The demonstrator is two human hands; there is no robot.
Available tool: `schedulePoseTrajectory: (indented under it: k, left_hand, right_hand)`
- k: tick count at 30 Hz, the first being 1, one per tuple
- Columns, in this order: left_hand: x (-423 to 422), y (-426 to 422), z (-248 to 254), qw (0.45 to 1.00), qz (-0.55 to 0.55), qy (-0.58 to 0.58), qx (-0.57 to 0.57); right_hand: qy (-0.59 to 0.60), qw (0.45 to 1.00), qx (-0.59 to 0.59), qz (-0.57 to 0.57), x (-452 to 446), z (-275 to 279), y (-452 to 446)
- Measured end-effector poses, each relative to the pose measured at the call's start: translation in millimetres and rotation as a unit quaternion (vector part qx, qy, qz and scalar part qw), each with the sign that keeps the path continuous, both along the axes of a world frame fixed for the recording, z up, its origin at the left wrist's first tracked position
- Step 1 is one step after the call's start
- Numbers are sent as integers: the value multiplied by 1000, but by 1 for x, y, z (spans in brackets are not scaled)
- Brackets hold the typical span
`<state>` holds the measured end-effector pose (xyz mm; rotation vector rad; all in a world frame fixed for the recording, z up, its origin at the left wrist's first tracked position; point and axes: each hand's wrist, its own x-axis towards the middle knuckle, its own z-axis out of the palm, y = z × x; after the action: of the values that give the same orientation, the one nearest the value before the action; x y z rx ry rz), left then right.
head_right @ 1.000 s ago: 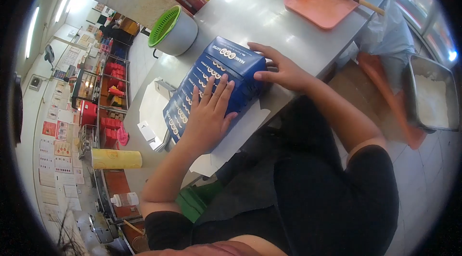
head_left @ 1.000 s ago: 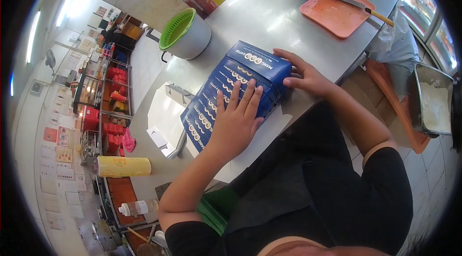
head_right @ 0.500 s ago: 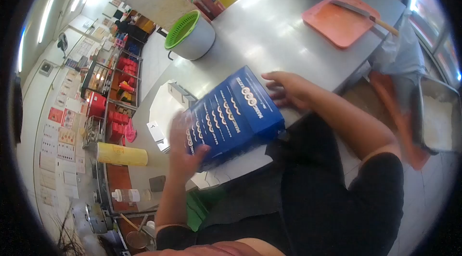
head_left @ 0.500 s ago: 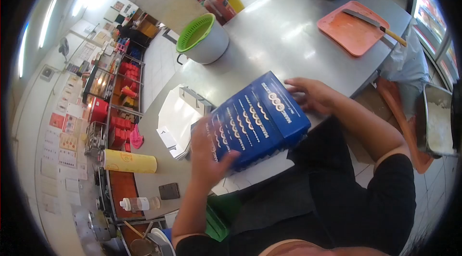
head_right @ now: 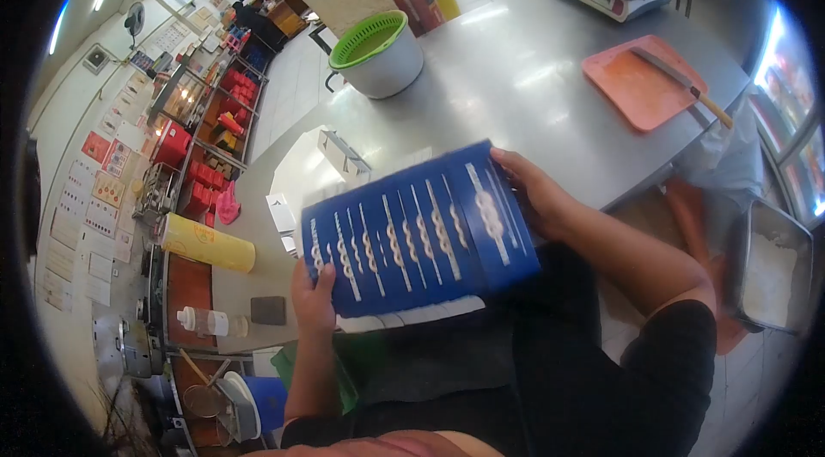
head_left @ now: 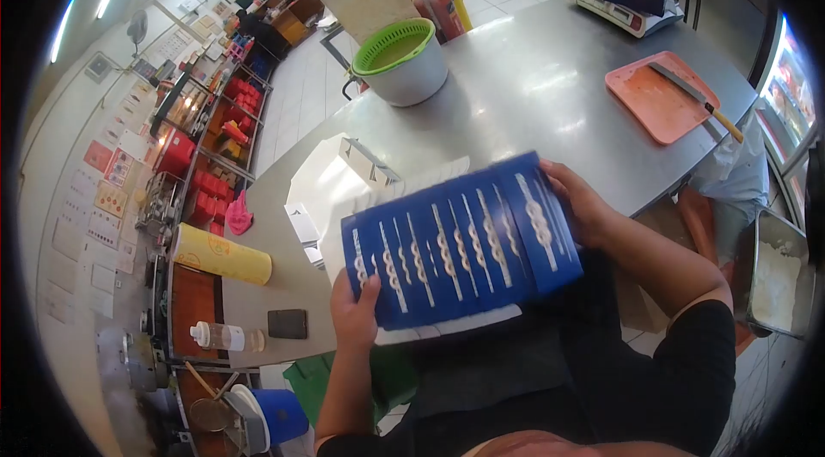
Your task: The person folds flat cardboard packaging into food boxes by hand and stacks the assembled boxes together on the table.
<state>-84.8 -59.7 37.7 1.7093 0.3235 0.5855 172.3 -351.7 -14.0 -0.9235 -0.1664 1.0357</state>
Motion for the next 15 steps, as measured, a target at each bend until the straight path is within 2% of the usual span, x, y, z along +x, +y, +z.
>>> schedulePoseTrajectory:
  k: [1, 4, 5, 8, 9, 12, 15]
  left_hand:
    - [-9, -2, -1, 999, 2, -17, 30]
    - [-30, -3, -11, 991, -27, -74, 110]
    - [-31, -11, -8, 992, -18, -107, 66]
    - [-52, 3, -15, 993, -59, -101, -1]
    - [-50, 1, -15, 994, -6, -113, 11]
    - [-64, 12, -18, 981, -37, -160, -103]
    - [-87, 14, -28, 973, -19, -159, -166]
  right_hand:
    - [-2, 1000, 29, 11, 0, 1, -1]
    - [-211, 976, 42, -43, -20, 35, -16]
    - [-213, 976, 50, 2, -21, 54, -18]
    - [-316, 946, 73, -17, -27, 52, -28]
    - [-333, 938, 99, -22, -30, 49, -28]
    - [-365, 913, 182, -6, -47, 49, -28]
    - [-464, 856, 229, 4, -54, 41, -28]
